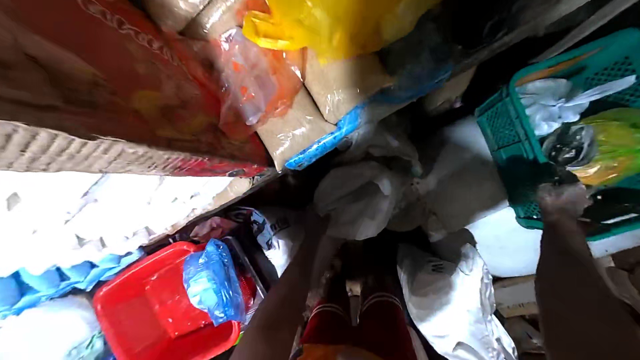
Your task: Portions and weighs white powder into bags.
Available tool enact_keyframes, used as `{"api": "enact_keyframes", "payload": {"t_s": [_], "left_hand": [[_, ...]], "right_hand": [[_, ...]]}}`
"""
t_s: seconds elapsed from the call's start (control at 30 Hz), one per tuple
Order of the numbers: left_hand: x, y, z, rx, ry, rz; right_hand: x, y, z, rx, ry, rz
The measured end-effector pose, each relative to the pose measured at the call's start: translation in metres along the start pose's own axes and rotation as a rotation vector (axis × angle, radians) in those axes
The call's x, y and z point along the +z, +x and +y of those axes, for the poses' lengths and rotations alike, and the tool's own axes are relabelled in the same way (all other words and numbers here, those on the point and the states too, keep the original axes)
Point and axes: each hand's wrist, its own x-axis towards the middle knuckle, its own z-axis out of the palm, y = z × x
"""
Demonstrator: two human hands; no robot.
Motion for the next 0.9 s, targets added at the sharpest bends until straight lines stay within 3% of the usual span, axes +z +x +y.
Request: {"api": "enact_keyframes", "payload": {"t_s": [0.1, 0.13, 0.27, 0.33, 0.4, 0.5, 0.57, 0.63, 0.7, 0.77, 0.83, 0.9], "left_hand": [[0.003, 0.019, 0.0, -0.005, 0.017, -0.037], [0.008, 0.022, -0.002, 0.004, -0.018, -0.027], [0.034, 0.029, 0.001, 0.048, -0.138, -0.065], [0.04, 0.009, 0.018, 0.115, -0.161, -0.122], [0.04, -0.023, 0.045, 0.186, -0.108, -0.159], [0.057, -0.086, 0.073, 0.44, -0.039, -0.228], [0.087, -0.124, 0.095, 0.628, 0.036, -0.275], [0.1, -0.138, 0.12, 0.76, 0.041, -0.453], [0.084, -0.136, 0.126, 0.73, -0.051, -0.674], [0.073, -0.105, 0.095, 0.568, -0.19, -0.594], [0.072, -0.045, 0.061, 0.395, -0.164, -0.358], [0.061, 0.002, 0.029, 0.378, -0.336, -0.181]], "right_hand": [[0.016, -0.051, -0.014, -0.079, 0.023, 0.126], [0.032, -0.08, -0.021, -0.132, 0.149, 0.045], [0.142, -0.185, -0.055, -0.001, 0.604, -0.659], [0.174, -0.224, -0.064, 0.078, 0.634, -0.784], [0.179, -0.243, -0.077, 0.127, 0.699, -0.82], [0.165, -0.253, -0.075, 0.127, 0.752, -0.791], [0.135, -0.253, -0.064, 0.042, 0.644, -0.744], [0.103, -0.242, -0.06, 0.051, 0.605, -0.623], [0.075, -0.23, -0.039, 0.05, 0.509, -0.489], [0.049, -0.226, -0.009, 0.117, 0.573, -0.354], [0.013, -0.234, 0.017, 0.176, 0.622, -0.224], [-0.013, -0.247, 0.045, 0.19, 0.757, -0.075]]}}
